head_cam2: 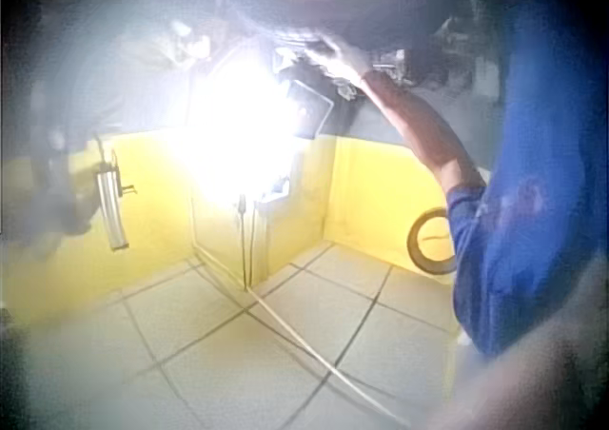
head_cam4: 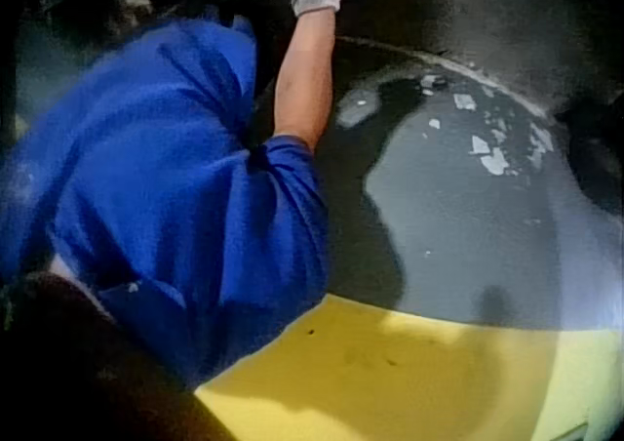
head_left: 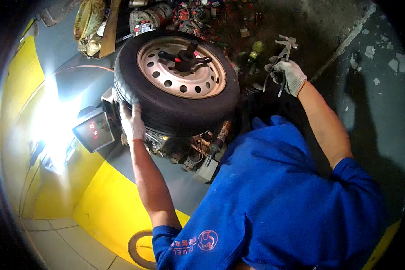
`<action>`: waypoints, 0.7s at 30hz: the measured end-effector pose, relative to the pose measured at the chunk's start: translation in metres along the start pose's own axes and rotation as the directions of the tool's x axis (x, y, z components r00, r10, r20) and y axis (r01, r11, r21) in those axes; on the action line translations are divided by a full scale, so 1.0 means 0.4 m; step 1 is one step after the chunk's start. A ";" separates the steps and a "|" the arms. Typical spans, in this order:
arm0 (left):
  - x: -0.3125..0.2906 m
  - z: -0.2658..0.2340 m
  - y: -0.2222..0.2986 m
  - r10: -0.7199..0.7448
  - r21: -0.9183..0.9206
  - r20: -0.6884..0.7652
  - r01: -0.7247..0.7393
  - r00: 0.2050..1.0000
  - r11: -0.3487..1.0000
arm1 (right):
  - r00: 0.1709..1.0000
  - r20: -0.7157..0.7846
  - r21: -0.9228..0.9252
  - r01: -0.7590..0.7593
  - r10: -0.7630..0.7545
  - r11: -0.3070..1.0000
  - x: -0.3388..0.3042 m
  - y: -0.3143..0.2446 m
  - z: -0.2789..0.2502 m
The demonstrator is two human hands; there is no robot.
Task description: The person operates a tire changing machine to mount a tire onto a rim. They secure the tire on the machine, use a pry bar to assist the bead, and manually rotate the tire to seat it onto the rim. The person then removes the assembled wheel from the machine and places it on the floor.
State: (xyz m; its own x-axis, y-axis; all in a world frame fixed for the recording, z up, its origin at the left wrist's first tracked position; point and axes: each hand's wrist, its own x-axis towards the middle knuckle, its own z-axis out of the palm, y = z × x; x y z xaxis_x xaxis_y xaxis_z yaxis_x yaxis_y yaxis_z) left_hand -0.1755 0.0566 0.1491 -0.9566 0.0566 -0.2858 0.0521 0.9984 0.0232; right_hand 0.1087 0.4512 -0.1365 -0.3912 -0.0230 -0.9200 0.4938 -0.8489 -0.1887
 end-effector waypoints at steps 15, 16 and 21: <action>-0.179 0.168 0.179 -0.031 0.226 -0.246 0.088 0.969 0.970 | 0.999 -0.035 0.150 0.022 -0.017 0.988 0.008 -0.089 -0.104; -0.205 0.188 0.185 -0.001 0.217 -0.241 0.055 0.971 0.975 | 0.999 -0.023 0.154 0.027 -0.024 0.988 0.017 -0.091 -0.111; -0.364 0.260 0.224 -0.020 0.164 -0.224 0.058 0.974 0.985 | 0.995 0.044 0.112 0.083 -0.088 0.990 0.050 -0.081 -0.089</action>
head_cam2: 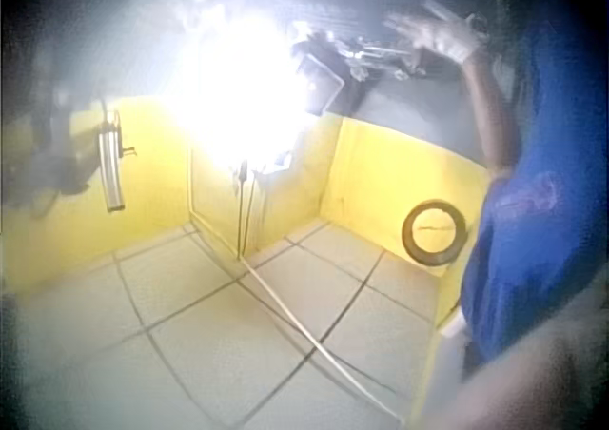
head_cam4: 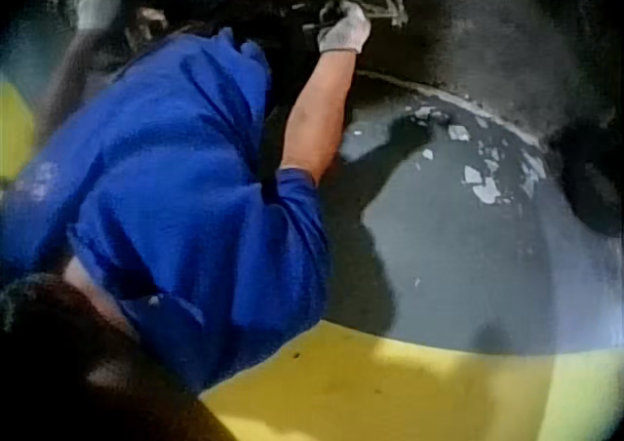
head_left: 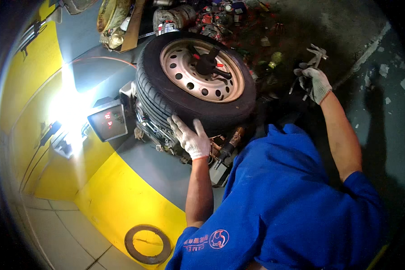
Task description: The person operates a tire changing machine to mount a tire onto a rim. They secure the tire on the machine, use a pry bar to assist the bead, and manually rotate the tire to seat it onto the rim. The person then removes the assembled wheel from the machine and places it on the floor.
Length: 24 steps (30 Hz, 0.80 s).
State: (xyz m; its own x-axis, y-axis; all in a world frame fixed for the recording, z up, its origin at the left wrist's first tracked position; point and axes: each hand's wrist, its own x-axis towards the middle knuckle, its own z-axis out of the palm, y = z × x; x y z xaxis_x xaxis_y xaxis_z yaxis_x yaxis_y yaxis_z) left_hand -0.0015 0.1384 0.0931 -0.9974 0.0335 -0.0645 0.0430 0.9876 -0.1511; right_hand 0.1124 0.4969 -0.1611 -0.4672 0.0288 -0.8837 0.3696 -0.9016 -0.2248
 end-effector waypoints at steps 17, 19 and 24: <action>0.100 0.085 -0.051 0.165 0.001 -0.419 -0.181 0.893 0.983 | 0.992 -0.124 -0.154 0.016 -0.035 0.988 -0.033 0.048 0.063; 0.225 0.053 -0.066 0.231 -0.014 -0.340 -0.250 0.912 0.968 | 0.992 -0.053 -0.131 0.108 -0.115 0.985 -0.103 0.087 0.075; 0.593 -0.016 -0.091 -0.017 -0.174 -0.410 -0.060 0.912 0.983 | 0.961 -0.199 -0.237 0.142 -0.191 0.961 -0.248 0.186 0.048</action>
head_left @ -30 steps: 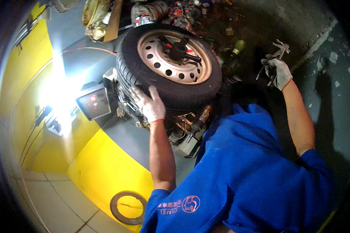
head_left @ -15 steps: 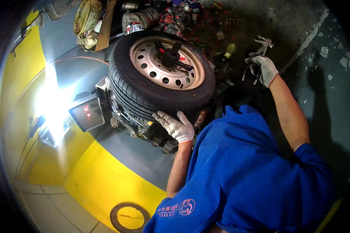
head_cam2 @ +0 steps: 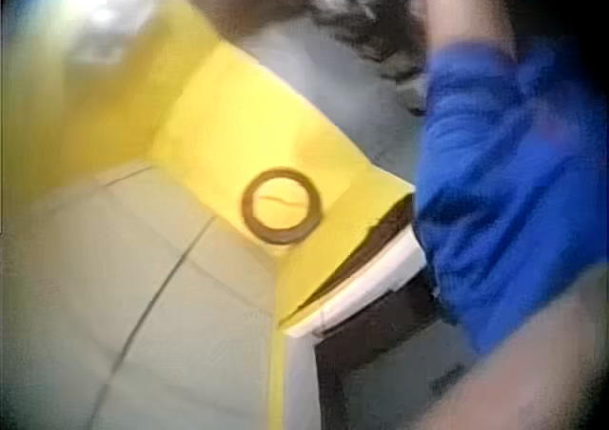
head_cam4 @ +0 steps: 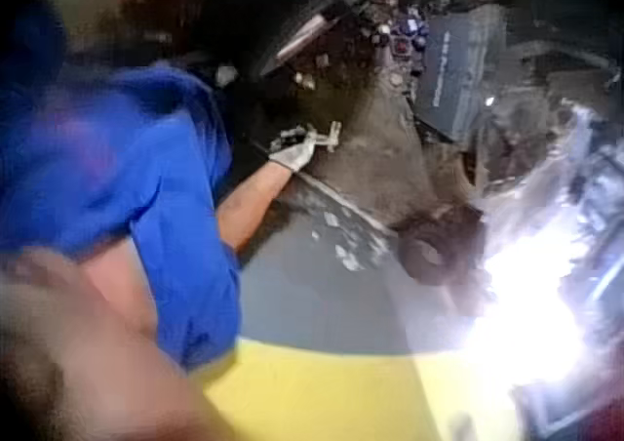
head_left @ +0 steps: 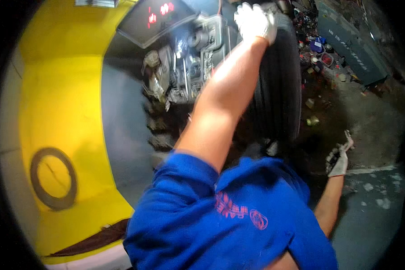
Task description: The person operates a tire changing machine to mount a tire onto a rim. They secure the tire on the machine, use a pry bar to assist the bead, and manually rotate the tire to seat it onto the rim. The person then removes the assembled wheel from the machine and places it on the floor.
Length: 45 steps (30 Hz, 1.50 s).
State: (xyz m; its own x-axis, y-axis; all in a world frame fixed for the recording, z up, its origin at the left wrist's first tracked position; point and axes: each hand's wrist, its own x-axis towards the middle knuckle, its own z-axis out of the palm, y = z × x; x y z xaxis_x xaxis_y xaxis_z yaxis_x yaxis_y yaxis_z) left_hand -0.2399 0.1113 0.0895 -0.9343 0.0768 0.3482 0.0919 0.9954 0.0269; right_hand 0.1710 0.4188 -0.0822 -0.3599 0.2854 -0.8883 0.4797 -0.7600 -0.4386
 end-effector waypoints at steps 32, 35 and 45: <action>0.171 0.072 -1.244 -0.322 -0.825 0.074 0.239 0.944 0.512 | 0.723 0.582 -0.705 0.677 -0.373 0.211 -0.719 0.404 0.677; -0.248 -0.023 -1.188 -0.474 -0.970 0.159 0.225 0.866 0.088 | 0.732 0.676 -0.720 0.680 -0.084 0.135 -0.641 0.482 0.882; -1.426 -0.154 -0.900 -0.475 -0.541 0.694 0.827 0.541 0.151 | 0.444 0.885 -0.466 0.827 -0.142 -0.316 -0.469 0.784 1.525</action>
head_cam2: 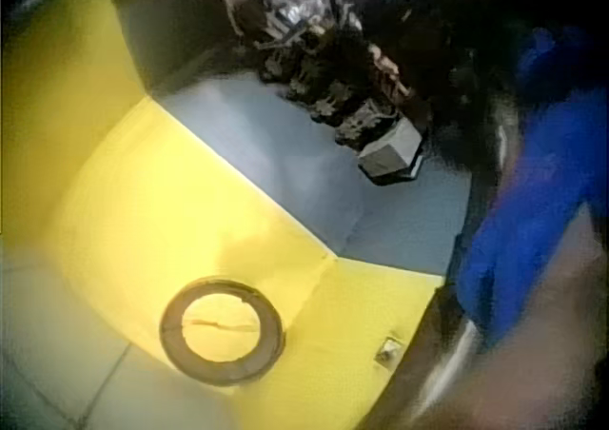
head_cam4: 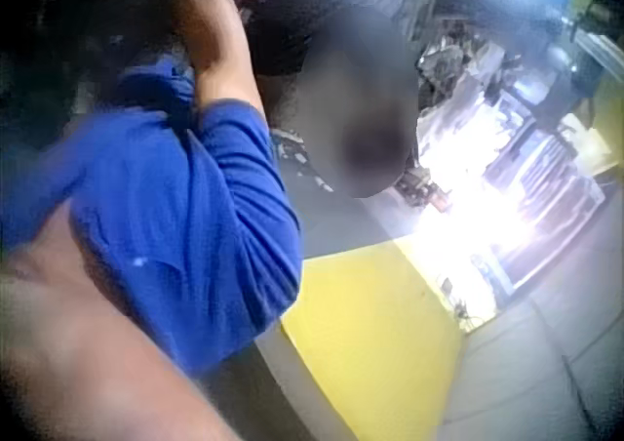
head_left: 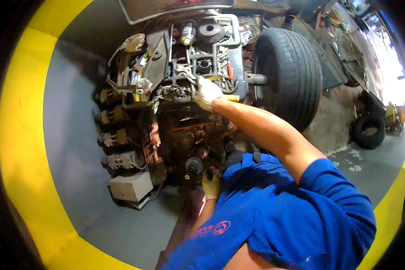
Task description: The person operates a tire changing machine to mount a tire onto a rim. They secure the tire on the machine, use a pry bar to assist the bead, and manually rotate the tire to seat it onto the rim. The person then removes the assembled wheel from the machine and places it on the floor.
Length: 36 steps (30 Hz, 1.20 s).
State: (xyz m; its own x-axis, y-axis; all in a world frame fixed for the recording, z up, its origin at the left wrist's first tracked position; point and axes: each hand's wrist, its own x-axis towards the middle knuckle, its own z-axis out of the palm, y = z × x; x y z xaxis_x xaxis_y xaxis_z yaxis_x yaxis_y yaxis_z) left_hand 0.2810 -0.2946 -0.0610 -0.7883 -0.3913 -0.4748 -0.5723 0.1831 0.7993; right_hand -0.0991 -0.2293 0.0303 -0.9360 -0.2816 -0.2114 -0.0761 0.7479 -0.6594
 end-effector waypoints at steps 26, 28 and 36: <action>-0.063 0.962 0.932 0.707 -0.448 0.239 -0.570 0.666 0.688 | 0.373 -0.169 -0.237 -0.914 0.912 0.330 -1.642 1.785 -0.186; -0.208 1.164 1.008 0.720 -0.406 0.369 -0.595 0.588 0.693 | 0.373 0.176 -0.375 -0.830 0.911 0.413 -1.711 1.804 -0.174; -0.563 1.697 0.908 0.485 -0.467 0.867 -0.524 -0.113 0.713 | 0.107 0.009 0.432 -0.897 0.994 0.093 -1.695 1.966 -0.216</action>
State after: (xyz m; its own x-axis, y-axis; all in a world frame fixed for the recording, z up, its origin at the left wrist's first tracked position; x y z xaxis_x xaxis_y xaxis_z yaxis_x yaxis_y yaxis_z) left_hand 0.0971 0.4724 0.0863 -0.3841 0.9152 0.1221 0.1104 -0.0858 0.9902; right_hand 0.4459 0.6020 -0.2825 -0.1725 0.7085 -0.6843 0.9811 0.0618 -0.1834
